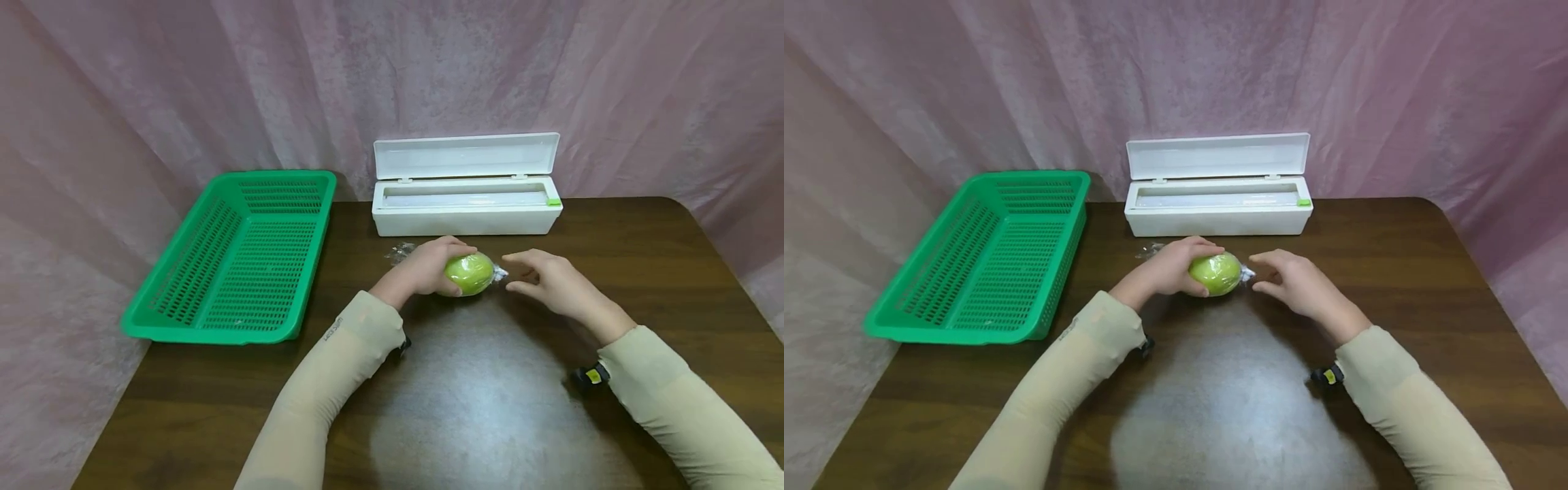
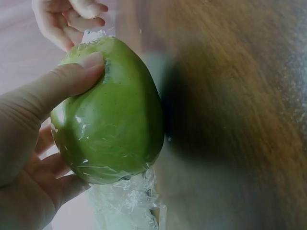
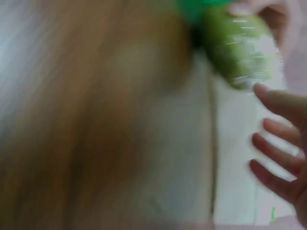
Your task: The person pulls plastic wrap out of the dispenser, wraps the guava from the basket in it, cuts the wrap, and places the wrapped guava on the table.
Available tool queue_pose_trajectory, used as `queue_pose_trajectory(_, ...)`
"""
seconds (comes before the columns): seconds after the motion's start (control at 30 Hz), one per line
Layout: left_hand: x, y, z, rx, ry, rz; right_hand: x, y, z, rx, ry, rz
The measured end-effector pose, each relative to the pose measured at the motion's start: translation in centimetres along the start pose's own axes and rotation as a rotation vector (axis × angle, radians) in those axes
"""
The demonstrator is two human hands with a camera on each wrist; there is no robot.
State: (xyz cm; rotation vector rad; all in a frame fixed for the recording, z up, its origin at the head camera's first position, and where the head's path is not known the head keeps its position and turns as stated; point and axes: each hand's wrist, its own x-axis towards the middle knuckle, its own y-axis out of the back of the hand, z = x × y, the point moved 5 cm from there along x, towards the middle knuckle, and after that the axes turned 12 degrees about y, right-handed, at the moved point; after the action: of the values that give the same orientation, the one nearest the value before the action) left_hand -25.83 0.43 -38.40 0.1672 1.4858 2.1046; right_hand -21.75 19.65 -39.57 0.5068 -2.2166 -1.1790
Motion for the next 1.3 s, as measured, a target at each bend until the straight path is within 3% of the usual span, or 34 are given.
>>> queue_pose_trajectory(0.13, 0.2, 0.1, -0.4, -0.017, 0.017, -0.008, 0.5, -0.8, -0.3, -0.174, 0.216, 0.052)
queue_pose_trajectory(0.23, 0.3, 0.0, -0.4, -0.027, 0.011, -0.014, 0.8, -1.2, -0.4, -0.239, 0.312, 0.105)
queue_pose_trajectory(0.33, 0.5, -0.1, -0.4, -0.034, 0.009, -0.014, 1.0, -1.4, -0.5, -0.258, 0.358, 0.134)
queue_pose_trajectory(0.43, 0.5, -0.1, -0.3, -0.03, 0.014, -0.013, 1.2, -1.4, -0.4, -0.205, 0.332, 0.141)
queue_pose_trajectory(0.63, 0.3, -0.1, -0.1, -0.004, 0.022, -0.013, 1.7, -1.6, 0.4, 0.05, 0.119, 0.113)
queue_pose_trajectory(0.87, -0.1, -0.5, 0.1, 0.042, 0.028, -0.006, 1.6, -2.5, 1.8, 0.444, -0.171, 0.067)
queue_pose_trajectory(1.0, -0.5, -0.9, 0.4, 0.117, 0.016, 0.022, 1.4, -3.0, 2.2, 0.688, -0.348, 0.071)
queue_pose_trajectory(1.13, -0.9, -1.3, 0.8, 0.194, 0.013, 0.06, 1.0, -3.4, 2.2, 0.948, -0.578, 0.065)
queue_pose_trajectory(1.3, -1.2, -1.4, 1.5, 0.315, 0.018, 0.117, 0.7, -3.7, 2.0, 1.108, -0.762, 0.037)
